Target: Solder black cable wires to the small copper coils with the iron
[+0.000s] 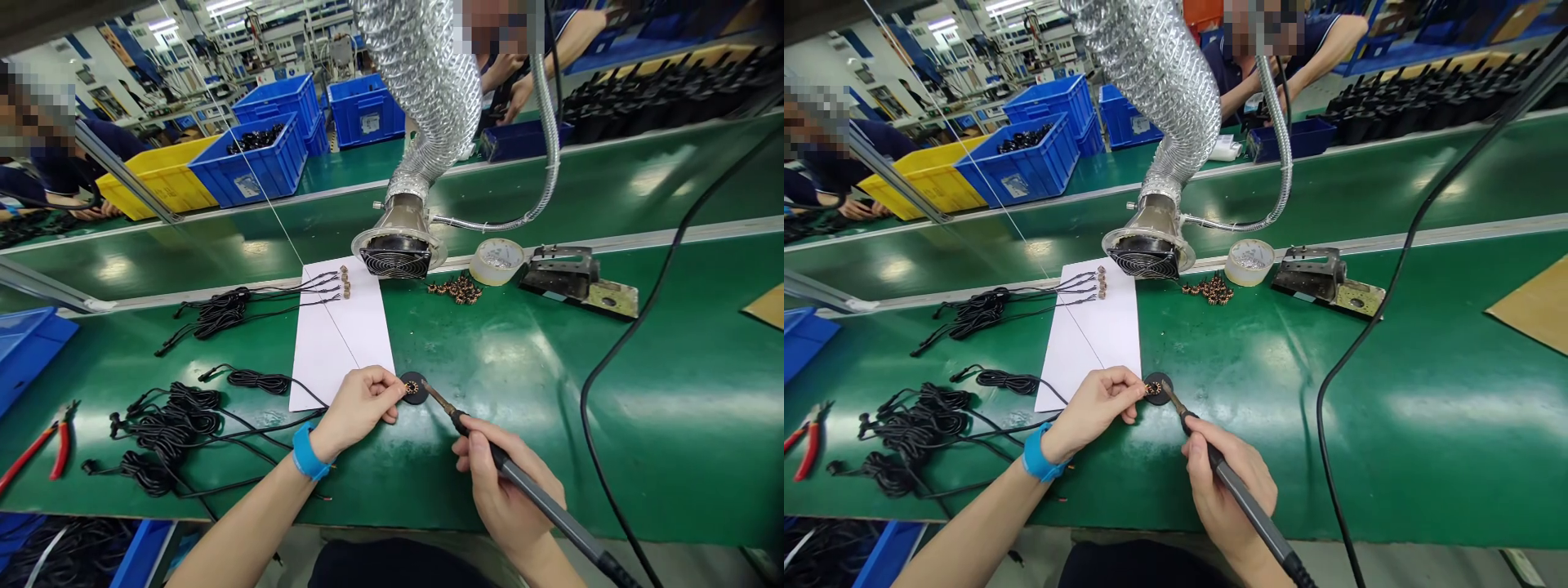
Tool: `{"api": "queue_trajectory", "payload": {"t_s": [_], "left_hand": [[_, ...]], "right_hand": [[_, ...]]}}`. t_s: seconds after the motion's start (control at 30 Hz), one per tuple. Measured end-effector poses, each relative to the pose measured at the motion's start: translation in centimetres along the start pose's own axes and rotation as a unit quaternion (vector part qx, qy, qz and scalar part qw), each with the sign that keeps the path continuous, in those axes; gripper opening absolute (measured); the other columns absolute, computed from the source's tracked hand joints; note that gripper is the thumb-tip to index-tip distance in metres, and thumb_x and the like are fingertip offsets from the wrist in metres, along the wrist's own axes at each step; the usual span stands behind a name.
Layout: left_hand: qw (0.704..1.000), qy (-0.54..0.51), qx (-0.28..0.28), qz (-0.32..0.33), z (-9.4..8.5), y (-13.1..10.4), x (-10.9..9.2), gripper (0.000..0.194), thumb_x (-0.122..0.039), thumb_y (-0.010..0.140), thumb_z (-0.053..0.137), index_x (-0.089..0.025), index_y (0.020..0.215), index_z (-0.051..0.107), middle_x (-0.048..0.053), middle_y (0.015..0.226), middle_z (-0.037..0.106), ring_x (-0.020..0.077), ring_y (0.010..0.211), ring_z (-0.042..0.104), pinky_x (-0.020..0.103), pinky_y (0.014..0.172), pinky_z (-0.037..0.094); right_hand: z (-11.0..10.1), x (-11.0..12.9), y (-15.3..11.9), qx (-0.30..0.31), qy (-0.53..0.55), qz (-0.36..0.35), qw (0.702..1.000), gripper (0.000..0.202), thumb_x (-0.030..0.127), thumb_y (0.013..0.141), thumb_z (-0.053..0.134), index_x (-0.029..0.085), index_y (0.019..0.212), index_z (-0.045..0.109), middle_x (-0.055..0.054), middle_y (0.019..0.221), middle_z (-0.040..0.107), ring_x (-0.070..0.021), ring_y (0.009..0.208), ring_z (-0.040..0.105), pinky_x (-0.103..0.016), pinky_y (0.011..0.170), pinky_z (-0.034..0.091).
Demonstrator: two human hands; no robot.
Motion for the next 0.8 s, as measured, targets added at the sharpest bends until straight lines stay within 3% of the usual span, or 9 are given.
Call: {"api": "queue_trajectory", "payload": {"t_s": [0.13,0.23,0.3,0.4,0.53,0.67,0.8], "left_hand": [[0.998,0.045,-0.019,0.036,-0.1,-0.1,-0.2,0.035,-0.048,0.086,0.064,-0.013,0.086,0.065,0.001,0.068,0.059,0.0114,0.056,0.055,0.024,0.056,0.047],[0.979,0.144,-0.072,0.126,-0.1,-0.2,-0.6,0.028,-0.04,0.091,0.059,-0.015,0.084,0.067,0.003,0.078,0.061,0.0132,0.066,0.055,0.025,0.063,0.046],[0.964,0.192,-0.074,0.17,0.2,-0.2,-0.7,0.019,-0.035,0.09,0.062,-0.017,0.088,0.069,0.005,0.088,0.063,0.0163,0.078,0.059,0.025,0.07,0.047],[0.95,0.239,-0.058,0.192,0.7,-0.1,-0.6,0.017,-0.029,0.083,0.071,-0.02,0.098,0.069,0.005,0.097,0.063,0.0191,0.089,0.061,0.026,0.075,0.048],[0.928,0.305,-0.069,0.205,1.2,0.3,-0.4,0.011,-0.026,0.087,0.067,-0.021,0.095,0.072,0.003,0.087,0.062,0.0179,0.081,0.061,0.027,0.076,0.045],[0.946,0.259,-0.064,0.185,1.0,1.0,-0.1,0.014,-0.03,0.089,0.065,-0.018,0.09,0.072,0.003,0.084,0.064,0.017,0.078,0.059,0.027,0.073,0.044],[0.989,0.066,-0.047,0.122,0.5,1.5,0.2,0.024,-0.036,0.085,0.069,-0.013,0.089,0.071,0.004,0.082,0.065,0.0158,0.077,0.059,0.025,0.071,0.047]], "right_hand": [[1.4,-0.3,0.8,0.034,-0.004,-0.024,0.999,0.029,0.014,0.091,0.06,0.022,0.118,0.066,-0.003,0.092,0.073,-0.0125,0.068,0.07,-0.024,0.066,0.058],[2.5,-0.6,1.3,0.092,-0.027,-0.051,0.994,0.04,0.015,0.095,0.055,0.024,0.133,0.057,-0.008,0.113,0.068,-0.0168,0.095,0.071,-0.029,0.084,0.059],[3.0,-0.8,1.4,0.123,-0.049,-0.05,0.99,0.047,0.017,0.096,0.051,0.026,0.142,0.049,-0.01,0.125,0.063,-0.0194,0.111,0.066,-0.032,0.092,0.058],[3.4,-1.0,1.3,0.167,-0.048,-0.05,0.984,0.054,0.017,0.097,0.046,0.028,0.149,0.04,-0.012,0.137,0.056,-0.021,0.124,0.06,-0.035,0.099,0.055],[3.6,-1.4,0.8,0.212,-0.046,-0.05,0.975,0.058,0.014,0.097,0.041,0.029,0.153,0.033,-0.011,0.144,0.05,-0.0212,0.13,0.055,-0.038,0.105,0.051],[3.8,-1.7,0.6,0.23,-0.07,-0.051,0.969,0.061,0.01,0.096,0.039,0.03,0.153,0.032,-0.012,0.144,0.049,-0.021,0.127,0.058,-0.037,0.102,0.053],[3.8,-1.4,0.7,0.211,-0.058,-0.057,0.974,0.057,0.011,0.096,0.041,0.029,0.151,0.037,-0.012,0.141,0.052,-0.0193,0.122,0.062,-0.032,0.097,0.055]]}}
Point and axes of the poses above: each hand's wrist, its own y-axis towards the middle knuckle, its own z-axis out of the palm, x = y × z, the point moved 2 cm from there along y, towards the middle knuckle
